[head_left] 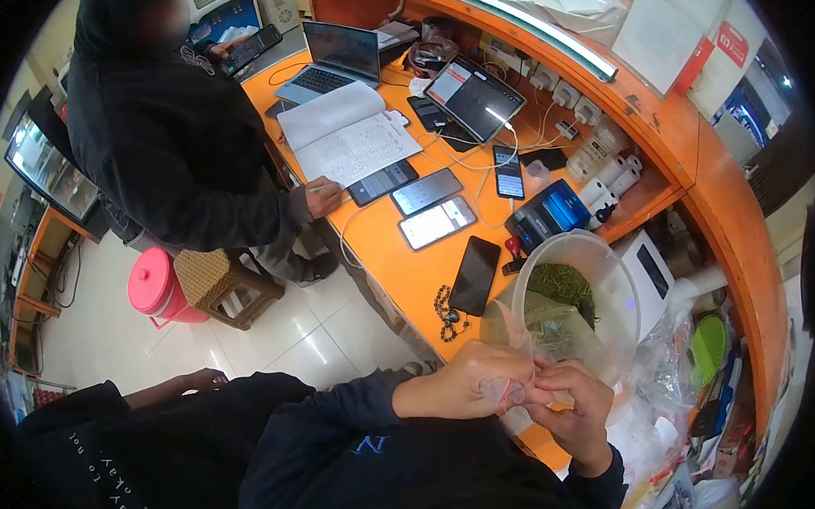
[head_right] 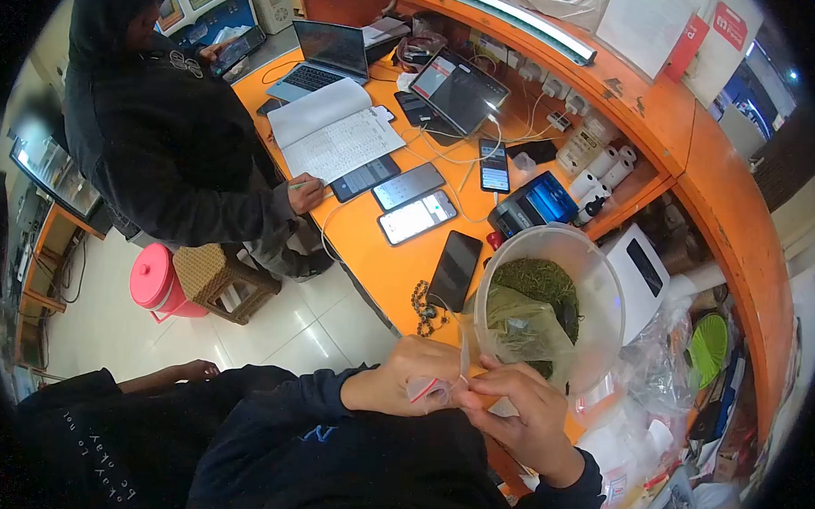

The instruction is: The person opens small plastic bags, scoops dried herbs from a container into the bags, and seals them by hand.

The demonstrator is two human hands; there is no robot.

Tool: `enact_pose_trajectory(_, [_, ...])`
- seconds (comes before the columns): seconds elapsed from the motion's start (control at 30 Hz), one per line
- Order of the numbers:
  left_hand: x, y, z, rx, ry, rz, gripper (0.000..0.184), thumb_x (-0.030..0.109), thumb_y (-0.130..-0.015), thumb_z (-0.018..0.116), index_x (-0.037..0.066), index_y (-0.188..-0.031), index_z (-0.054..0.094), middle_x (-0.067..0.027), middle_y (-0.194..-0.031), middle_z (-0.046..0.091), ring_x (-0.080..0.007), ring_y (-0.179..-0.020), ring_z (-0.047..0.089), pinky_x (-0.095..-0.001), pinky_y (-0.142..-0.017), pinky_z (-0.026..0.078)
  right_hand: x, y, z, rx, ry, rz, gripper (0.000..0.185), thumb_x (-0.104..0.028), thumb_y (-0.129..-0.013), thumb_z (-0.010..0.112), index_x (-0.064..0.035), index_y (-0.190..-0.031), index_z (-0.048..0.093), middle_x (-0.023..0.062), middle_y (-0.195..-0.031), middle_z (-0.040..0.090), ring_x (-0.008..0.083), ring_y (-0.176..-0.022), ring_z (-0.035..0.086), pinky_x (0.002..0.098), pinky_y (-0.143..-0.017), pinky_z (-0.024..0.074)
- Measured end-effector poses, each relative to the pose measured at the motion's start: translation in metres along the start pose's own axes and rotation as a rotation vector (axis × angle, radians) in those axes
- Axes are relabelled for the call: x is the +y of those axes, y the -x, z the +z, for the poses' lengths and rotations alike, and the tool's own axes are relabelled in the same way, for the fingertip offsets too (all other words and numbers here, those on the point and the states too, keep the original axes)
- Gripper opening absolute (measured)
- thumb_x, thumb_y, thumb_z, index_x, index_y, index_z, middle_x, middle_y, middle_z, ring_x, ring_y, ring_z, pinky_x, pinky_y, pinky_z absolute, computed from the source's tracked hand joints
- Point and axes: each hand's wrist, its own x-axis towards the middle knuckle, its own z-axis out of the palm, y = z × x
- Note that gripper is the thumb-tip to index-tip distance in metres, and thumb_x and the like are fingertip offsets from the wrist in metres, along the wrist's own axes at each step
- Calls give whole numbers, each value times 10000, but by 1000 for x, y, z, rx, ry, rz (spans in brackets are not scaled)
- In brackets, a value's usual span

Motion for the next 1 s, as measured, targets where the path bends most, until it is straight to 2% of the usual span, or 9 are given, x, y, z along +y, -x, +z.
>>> enact_pose_trajectory(0.17, [-1, 1, -4, -93, -13, 78, 169, 111, -695, 723, 49, -737, 571, -90, -680, 568, -283, -652, 589, -337, -575, 457, -3, 1, -2, -53, 23, -72, 272, -88, -656, 785, -28, -856, 610, 68, -788, 649, 197, -740, 631, 399, -857, 515])
enact_pose_trajectory(0.37, [-10, -2, -1, -38, -337, 349, 159, 151, -698, 709, 63, -738, 582, -60, -688, 569, -248, -638, 575, -313, -556, 436, 15, 1, 0, 309, 228, -269, 258, -67, -654, 755, -25, -859, 605, 77, -762, 615, 205, -716, 610, 425, -840, 516])
enact_pose_trajectory(0.47, [-13, 0, 4, 29, -513, 233, 168, 159, -686, 708, 57, -754, 594, -75, -685, 565, -242, -635, 574, -298, -561, 439, 9, -13, 5, 385, 371, -165, 335, -11, -643, 732, -20, -949, 597, 87, -767, 601, 226, -703, 600, 390, -815, 515])
enact_pose_trajectory(0.57, [-9, 2, 16, 283, -400, 210, 196, 156, -672, 706, 45, -799, 608, -89, -734, 589, -226, -651, 588, -287, -570, 444, -4, -15, 23, 324, 110, 66, 440, 39, -635, 711, -19, -1049, 573, 95, -768, 603, 237, -704, 601, 334, -796, 500])
enact_pose_trajectory(0.6, [-10, 2, 17, 314, -417, 237, 193, 130, -665, 719, 48, -809, 620, -99, -796, 603, -214, -647, 591, -281, -552, 447, -4, -14, 18, 243, 285, 42, 480, 74, -664, 691, -23, -1112, 549, 86, -760, 613, 217, -719, 610, 305, -808, 483])
enact_pose_trajectory(0.67, [-11, 1, 17, 377, -450, 295, 207, 76, -650, 746, 56, -829, 644, -119, -919, 633, -188, -641, 596, -270, -515, 453, -4, -15, 3, 390, 306, 95, 457, 70, -695, 682, -24, -1121, 545, 80, -755, 619, 187, -735, 616, 303, -807, 483])
enact_pose_trajectory(0.7, [-12, -2, 17, 296, -479, 326, 237, 98, -663, 725, 52, -879, 640, -125, -995, 616, -194, -660, 599, -272, -529, 456, -6, -15, -2, 463, 319, 123, 445, 69, -711, 678, -24, -1125, 543, 76, -752, 622, 172, -742, 620, 301, -807, 483])
enact_pose_trajectory(0.8, [-11, -5, 21, 88, -540, 335, 364, 127, -695, 671, 58, -1050, 635, -152, -1235, 536, -220, -762, 625, -278, -571, 482, -17, -14, -13, 379, 99, 250, 398, 62, -742, 666, -19, -1112, 545, 64, -759, 633, 124, -760, 636, 264, -734, 513])
enact_pose_trajectory(1.0, [-8, -4, 24, 135, -553, 245, 409, 114, -703, 725, 34, -1088, 612, -156, -1144, 590, -243, -892, 642, -284, -657, 518, -19, -3, -14, 226, -226, 379, 379, 79, -733, 655, -12, -1086, 549, 61, -794, 641, 126, -766, 645, 251, -708, 532])
